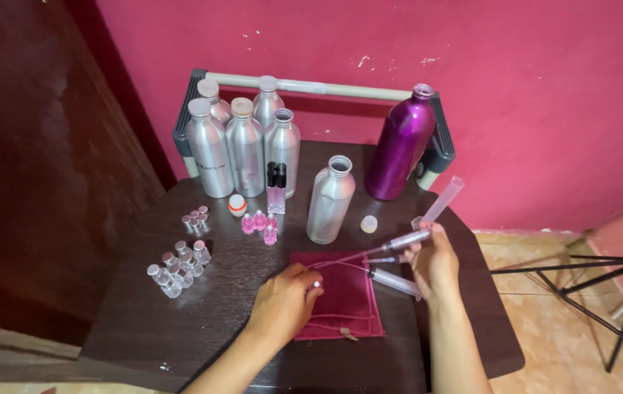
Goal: Filling small glass vials with liquid from larger aluminum bottles using syringes and capping them on a consultation table.
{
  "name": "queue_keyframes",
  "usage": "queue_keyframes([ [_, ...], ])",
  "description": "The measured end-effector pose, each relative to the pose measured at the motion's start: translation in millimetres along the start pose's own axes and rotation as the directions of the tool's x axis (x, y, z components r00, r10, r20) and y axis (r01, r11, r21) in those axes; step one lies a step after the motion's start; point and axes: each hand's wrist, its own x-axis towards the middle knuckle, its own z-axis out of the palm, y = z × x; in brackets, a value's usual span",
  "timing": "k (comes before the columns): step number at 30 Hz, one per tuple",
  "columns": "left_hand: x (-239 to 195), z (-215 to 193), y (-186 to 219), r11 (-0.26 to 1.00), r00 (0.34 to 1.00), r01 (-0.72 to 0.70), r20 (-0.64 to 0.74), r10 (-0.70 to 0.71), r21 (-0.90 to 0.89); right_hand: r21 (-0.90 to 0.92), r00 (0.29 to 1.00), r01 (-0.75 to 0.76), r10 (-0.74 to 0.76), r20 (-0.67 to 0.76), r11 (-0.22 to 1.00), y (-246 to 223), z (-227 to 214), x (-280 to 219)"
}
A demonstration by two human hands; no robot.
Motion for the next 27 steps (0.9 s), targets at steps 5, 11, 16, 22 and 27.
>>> queue_keyframes([
  [5,23.5,3.8,-9.2,0.996,0.980,-0.069,0.189,0.059,0.048,-0.184,0.993,0.004,-0.026,-0.115,0.983,-6.2,-28.2,-21.2],
  [11,33.6,10.1,-22.1,0.960,0.952,-0.130,0.238,0.190,-0.247,-0.849,0.974,-0.008,-0.188,-0.127,0.529,-26.6,-28.9,-39.9],
  [16,25.6,28.8,-26.9,0.965,0.947,-0.203,0.217,0.237,-0.168,-0.997,0.992,0.017,-0.127,0.007,0.073,-28.9,-13.6,-52.1],
  [22,24.3,25.0,-15.7,0.916,0.980,-0.106,0.117,0.163,-0.387,-0.941,0.990,-0.139,-0.048,-0.131,-0.308,-50.1,32.1,-78.6],
  [27,24.6,26.3,-17.7,0.893,0.978,-0.153,0.065,0.199,-0.424,-0.973,0.973,0.164,-0.134,0.186,-0.161,-53.1,53.8,-93.3],
])
